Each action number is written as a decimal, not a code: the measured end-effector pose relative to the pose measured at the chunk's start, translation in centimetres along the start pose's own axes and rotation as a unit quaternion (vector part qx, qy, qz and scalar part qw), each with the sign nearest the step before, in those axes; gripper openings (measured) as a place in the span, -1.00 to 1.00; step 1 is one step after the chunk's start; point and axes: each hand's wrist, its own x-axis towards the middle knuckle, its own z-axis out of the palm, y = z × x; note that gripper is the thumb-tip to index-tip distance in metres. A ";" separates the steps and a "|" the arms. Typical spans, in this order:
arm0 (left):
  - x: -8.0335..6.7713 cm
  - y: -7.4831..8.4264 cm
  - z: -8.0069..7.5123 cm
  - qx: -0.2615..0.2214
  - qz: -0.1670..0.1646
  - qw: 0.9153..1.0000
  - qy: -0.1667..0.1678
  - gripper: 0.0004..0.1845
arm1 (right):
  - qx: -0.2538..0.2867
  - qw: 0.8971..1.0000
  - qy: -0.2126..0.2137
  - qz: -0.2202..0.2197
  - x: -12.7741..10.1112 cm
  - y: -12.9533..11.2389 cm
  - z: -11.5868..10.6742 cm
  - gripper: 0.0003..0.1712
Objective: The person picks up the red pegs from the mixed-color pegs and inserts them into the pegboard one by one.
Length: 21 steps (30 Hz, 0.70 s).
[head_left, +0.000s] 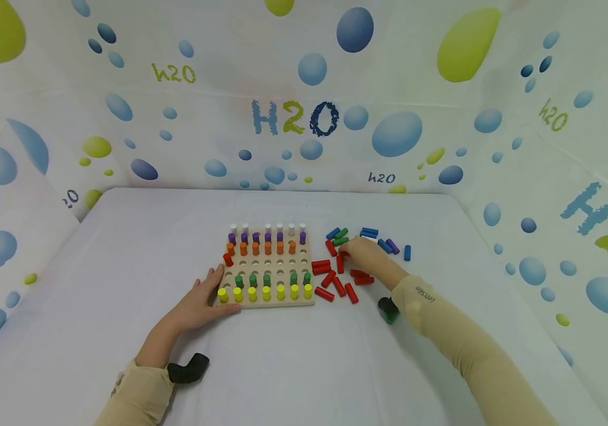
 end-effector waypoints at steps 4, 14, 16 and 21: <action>0.0 0.0 0.0 0.002 -0.004 1.000 -0.003 0.13 | -0.002 1.000 0.001 -0.001 0.0 0.1 0.0 -0.71; 0.0 -0.4 0.3 0.004 -0.003 1.000 -0.001 0.13 | 0.078 0.996 0.041 -0.003 -0.3 0.4 0.3 -0.71; 0.1 -0.4 0.3 0.006 -0.003 1.000 0.001 0.13 | 0.097 0.994 0.044 -0.003 -0.4 0.5 0.2 -0.70; 0.1 -0.4 0.3 0.005 0.000 1.000 0.002 0.12 | 0.147 0.988 0.049 -0.002 -0.4 0.7 0.0 -0.70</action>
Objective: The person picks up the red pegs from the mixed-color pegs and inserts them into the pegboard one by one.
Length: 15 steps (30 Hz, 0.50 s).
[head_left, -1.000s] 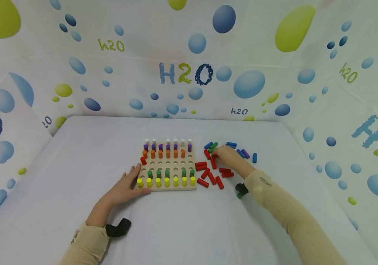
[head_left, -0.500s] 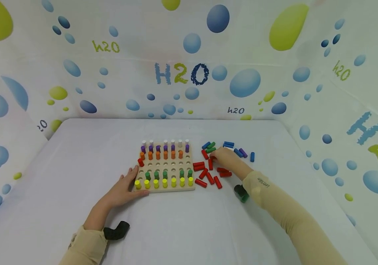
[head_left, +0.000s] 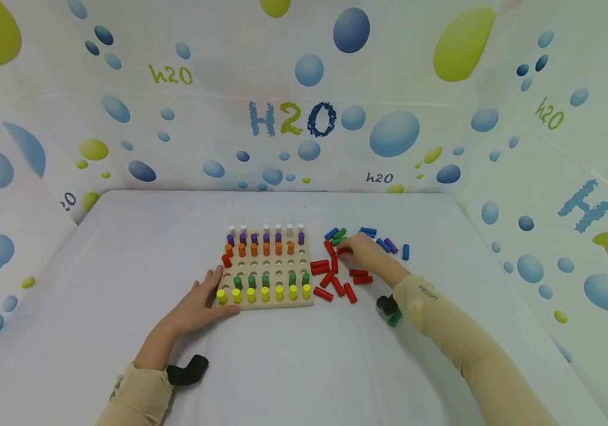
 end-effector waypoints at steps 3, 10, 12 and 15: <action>0.0 0.1 0.0 -0.004 0.002 1.000 -0.002 0.12 | 0.018 1.000 0.008 -0.005 0.0 0.3 -0.1 -0.70; -0.1 0.1 -0.1 -0.005 -0.001 1.000 -0.004 0.13 | 0.093 0.994 0.050 0.001 0.0 1.1 0.1 -0.73; -0.1 0.1 -0.2 -0.006 -0.003 1.000 -0.005 0.13 | 0.123 0.991 0.058 0.008 -0.1 1.2 0.0 -0.74; -0.1 0.2 -0.2 -0.006 -0.002 1.000 -0.005 0.13 | 0.170 0.983 0.062 0.033 -0.2 1.2 -0.2 -0.74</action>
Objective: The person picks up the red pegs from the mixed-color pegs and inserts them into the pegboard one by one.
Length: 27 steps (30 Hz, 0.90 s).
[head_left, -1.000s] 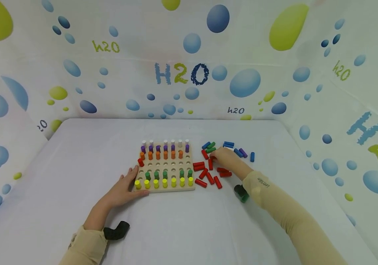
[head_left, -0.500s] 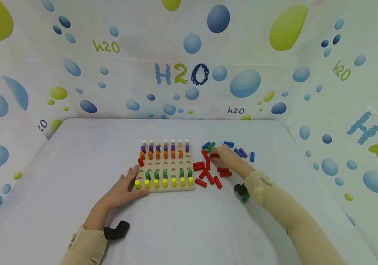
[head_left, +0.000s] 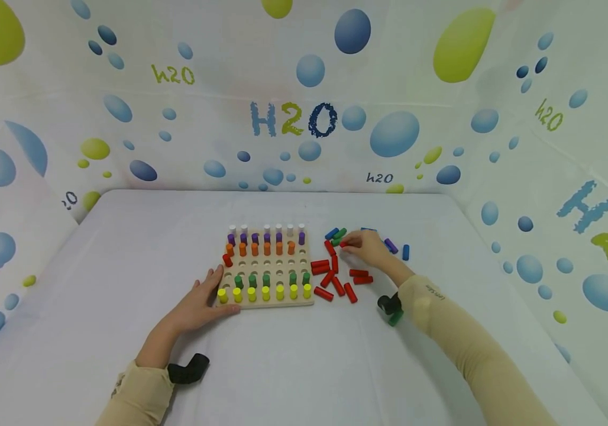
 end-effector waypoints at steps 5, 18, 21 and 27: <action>0.0 0.1 0.0 0.000 -0.002 1.000 0.001 0.13 | 0.060 0.998 0.015 0.030 -0.2 -0.2 -0.3 -0.74; -0.1 0.2 -0.1 0.001 -0.005 1.000 -0.002 0.14 | 0.094 0.993 0.056 0.033 -0.2 -0.7 -0.1 -0.73; -0.1 0.2 0.0 0.000 -0.003 1.000 -0.002 0.13 | 0.100 0.993 0.064 0.026 0.0 -0.9 0.1 -0.73; 0.0 0.1 0.0 0.001 -0.002 1.000 0.000 0.13 | 0.099 0.993 0.068 0.018 0.4 -1.1 0.7 -0.72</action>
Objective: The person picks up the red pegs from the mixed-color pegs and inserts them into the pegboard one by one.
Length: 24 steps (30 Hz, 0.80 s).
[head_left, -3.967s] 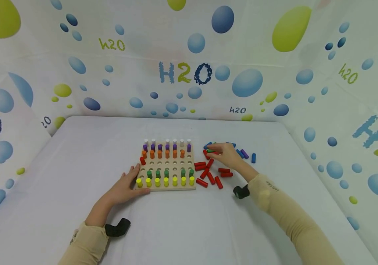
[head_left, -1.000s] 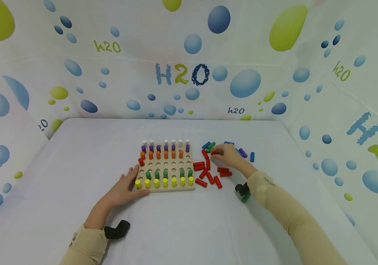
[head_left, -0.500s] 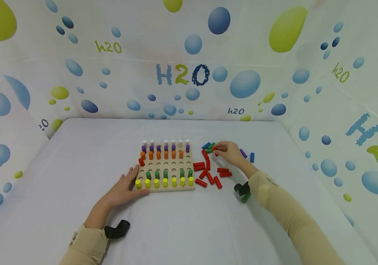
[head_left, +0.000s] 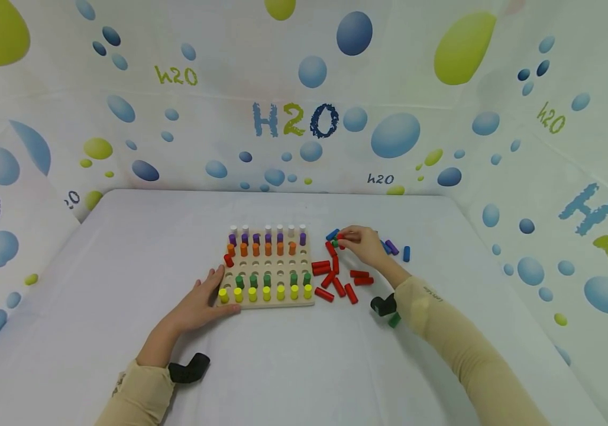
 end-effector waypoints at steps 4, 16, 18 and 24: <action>0.0 -0.1 0.0 0.001 0.002 1.000 0.002 0.13 | 0.002 1.000 0.002 0.000 0.1 -0.4 0.3 -0.73; -0.1 0.2 -0.1 0.005 0.009 1.000 0.009 0.12 | 0.029 1.000 -0.008 0.001 0.2 -1.5 1.2 -0.73; -0.1 0.2 -0.1 0.005 0.011 1.000 0.009 0.12 | 0.035 0.999 -0.010 0.003 0.2 -1.7 1.3 -0.74; -0.3 0.4 -0.2 0.002 0.012 1.000 0.009 0.12 | 0.035 0.999 -0.017 0.003 0.3 -2.4 1.7 -0.73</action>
